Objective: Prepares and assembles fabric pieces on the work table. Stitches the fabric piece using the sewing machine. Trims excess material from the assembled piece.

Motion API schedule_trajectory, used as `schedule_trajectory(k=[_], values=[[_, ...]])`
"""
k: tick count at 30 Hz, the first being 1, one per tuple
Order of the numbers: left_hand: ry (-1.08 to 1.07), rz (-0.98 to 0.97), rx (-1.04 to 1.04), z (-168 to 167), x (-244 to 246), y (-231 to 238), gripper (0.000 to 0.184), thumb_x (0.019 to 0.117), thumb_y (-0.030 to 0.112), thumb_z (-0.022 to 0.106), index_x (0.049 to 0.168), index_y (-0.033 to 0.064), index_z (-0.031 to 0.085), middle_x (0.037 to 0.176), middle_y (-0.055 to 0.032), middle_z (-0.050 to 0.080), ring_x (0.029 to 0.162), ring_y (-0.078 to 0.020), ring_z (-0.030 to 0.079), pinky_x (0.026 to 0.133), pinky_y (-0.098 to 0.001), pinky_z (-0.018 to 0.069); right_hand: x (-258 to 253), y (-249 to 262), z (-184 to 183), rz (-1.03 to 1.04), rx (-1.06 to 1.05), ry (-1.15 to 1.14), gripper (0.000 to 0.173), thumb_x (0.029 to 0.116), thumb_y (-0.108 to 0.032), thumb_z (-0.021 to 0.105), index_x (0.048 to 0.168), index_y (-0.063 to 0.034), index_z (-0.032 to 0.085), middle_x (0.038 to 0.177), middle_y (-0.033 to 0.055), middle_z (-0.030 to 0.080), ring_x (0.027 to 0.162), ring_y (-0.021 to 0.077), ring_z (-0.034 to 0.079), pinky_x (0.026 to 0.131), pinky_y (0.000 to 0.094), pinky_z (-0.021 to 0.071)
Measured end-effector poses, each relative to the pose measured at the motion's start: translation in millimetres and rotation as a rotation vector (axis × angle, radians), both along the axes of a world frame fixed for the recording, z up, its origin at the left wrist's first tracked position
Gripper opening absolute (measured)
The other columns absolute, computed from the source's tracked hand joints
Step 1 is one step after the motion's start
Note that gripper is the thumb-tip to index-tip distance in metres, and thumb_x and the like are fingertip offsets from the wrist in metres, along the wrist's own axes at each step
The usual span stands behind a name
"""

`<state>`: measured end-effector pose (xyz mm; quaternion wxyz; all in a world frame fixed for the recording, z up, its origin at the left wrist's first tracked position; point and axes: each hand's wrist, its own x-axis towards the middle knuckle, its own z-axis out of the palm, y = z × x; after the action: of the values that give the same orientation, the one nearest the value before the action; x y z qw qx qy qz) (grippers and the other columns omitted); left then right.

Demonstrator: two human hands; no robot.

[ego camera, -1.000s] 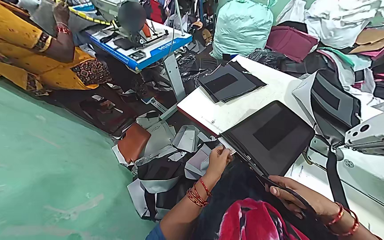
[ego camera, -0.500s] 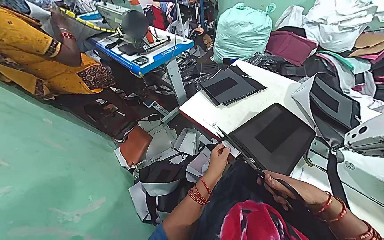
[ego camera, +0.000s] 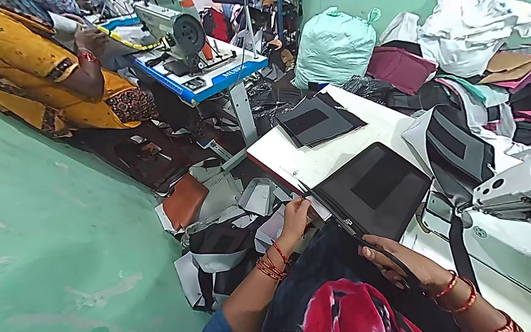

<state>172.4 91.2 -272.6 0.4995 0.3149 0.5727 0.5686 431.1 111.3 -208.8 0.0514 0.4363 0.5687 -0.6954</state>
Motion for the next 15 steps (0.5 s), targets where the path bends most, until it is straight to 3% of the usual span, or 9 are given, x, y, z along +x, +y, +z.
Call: schedule_trajectory(k=[6,15], values=[[0.083,0.008,-0.010,-1.7,-11.1,9.6,0.022,0.1068,0.008,0.047,0.098,-0.0046,0.062,0.073,-0.0032,0.065,0.056,-0.0059,0.062,0.053,-0.0213,0.0518,-0.1,2.9,0.9,0.004,0.014,-0.027,0.057,0.0824,-0.069,0.067,0.103,-0.0185,0.054,0.058,-0.0085,0.045,0.041,0.0032,0.043,0.041,0.0191,0.0403],[0.031,0.031,-0.019,-8.5,-8.0,12.2,0.021,0.1064,0.009,0.048,0.097,-0.0046,0.061,0.075,-0.0052,0.061,0.058,-0.0090,0.061,0.057,-0.0248,0.0546,-3.3,2.3,4.9,0.002,0.078,-0.099,0.035,0.0920,-0.048,0.067,0.099,-0.0162,0.054,0.055,-0.0059,0.044,0.039,0.0054,0.042,0.039,0.0206,0.0390]])
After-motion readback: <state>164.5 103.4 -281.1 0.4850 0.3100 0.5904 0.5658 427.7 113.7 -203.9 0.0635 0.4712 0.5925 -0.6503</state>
